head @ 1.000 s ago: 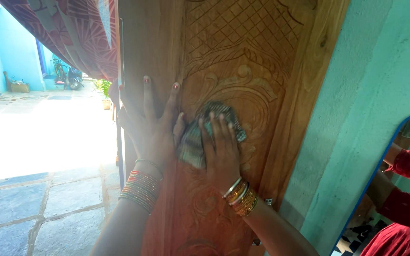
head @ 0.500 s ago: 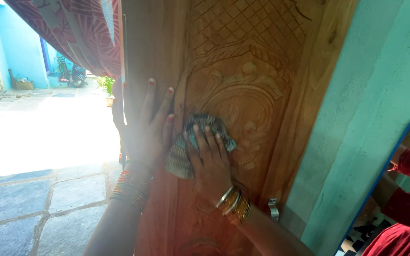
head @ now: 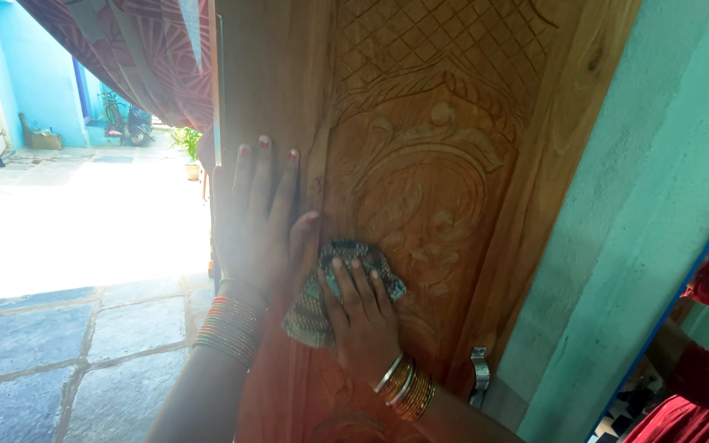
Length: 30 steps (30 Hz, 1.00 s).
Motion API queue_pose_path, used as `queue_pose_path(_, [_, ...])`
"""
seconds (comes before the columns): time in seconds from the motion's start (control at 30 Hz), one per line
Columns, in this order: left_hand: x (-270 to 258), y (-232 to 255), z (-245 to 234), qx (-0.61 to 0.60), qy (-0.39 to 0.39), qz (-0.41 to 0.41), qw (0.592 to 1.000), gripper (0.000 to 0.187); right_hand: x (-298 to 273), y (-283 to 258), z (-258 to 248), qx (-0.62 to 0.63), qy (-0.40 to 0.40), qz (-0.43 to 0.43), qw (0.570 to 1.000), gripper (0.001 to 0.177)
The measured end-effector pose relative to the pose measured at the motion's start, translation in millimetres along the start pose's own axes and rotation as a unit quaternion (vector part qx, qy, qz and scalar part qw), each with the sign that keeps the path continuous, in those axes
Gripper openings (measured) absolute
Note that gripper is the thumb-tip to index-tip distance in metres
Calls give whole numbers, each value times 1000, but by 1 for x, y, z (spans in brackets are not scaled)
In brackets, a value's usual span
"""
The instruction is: The person wipes a carved wooden door using a cloth, moving their hands across the decorative patterns and the flat surfaces of the door frame.
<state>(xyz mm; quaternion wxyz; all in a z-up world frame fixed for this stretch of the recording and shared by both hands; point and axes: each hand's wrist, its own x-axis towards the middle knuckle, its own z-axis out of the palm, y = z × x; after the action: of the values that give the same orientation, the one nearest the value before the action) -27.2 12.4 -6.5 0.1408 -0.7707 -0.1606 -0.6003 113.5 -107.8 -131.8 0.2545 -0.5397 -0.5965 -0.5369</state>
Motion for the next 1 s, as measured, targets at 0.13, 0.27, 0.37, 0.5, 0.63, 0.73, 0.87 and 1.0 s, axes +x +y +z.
queue_pose_path(0.13, [-1, -3, 2, 10, -11, 4, 1000, 85, -28, -11, 2, -38, -27, -25, 999, 56])
queue_pose_path(0.27, [-1, -2, -1, -20, 5, 15, 1000, 94, -16, 0, 2, -41, -22, -10, 999, 60])
queue_pose_path(0.37, [-2, 0, -3, -24, 12, 26, 999, 88, -5, 9, 4, -28, 2, -4, 1000, 63])
queue_pose_path(0.5, [-2, 0, -1, 15, 8, 41, 999, 71, -28, 17, 10, -21, 33, 16, 999, 71])
queue_pose_path(0.63, [-2, 0, 0, 30, 6, 43, 999, 69, -74, 27, 8, -76, 11, 114, 991, 68])
queue_pose_path(0.73, [-1, -1, 2, 41, 2, 65, 997, 69, -79, 33, 1, -58, 21, 125, 990, 78])
queue_pose_path(0.87, [0, 1, 3, 33, 12, 85, 996, 65, -39, 49, -4, -59, 44, 116, 991, 80])
queue_pose_path(1.0, [-3, 17, 6, -32, 31, 48, 998, 64, -35, 55, -12, -33, 33, 114, 992, 78])
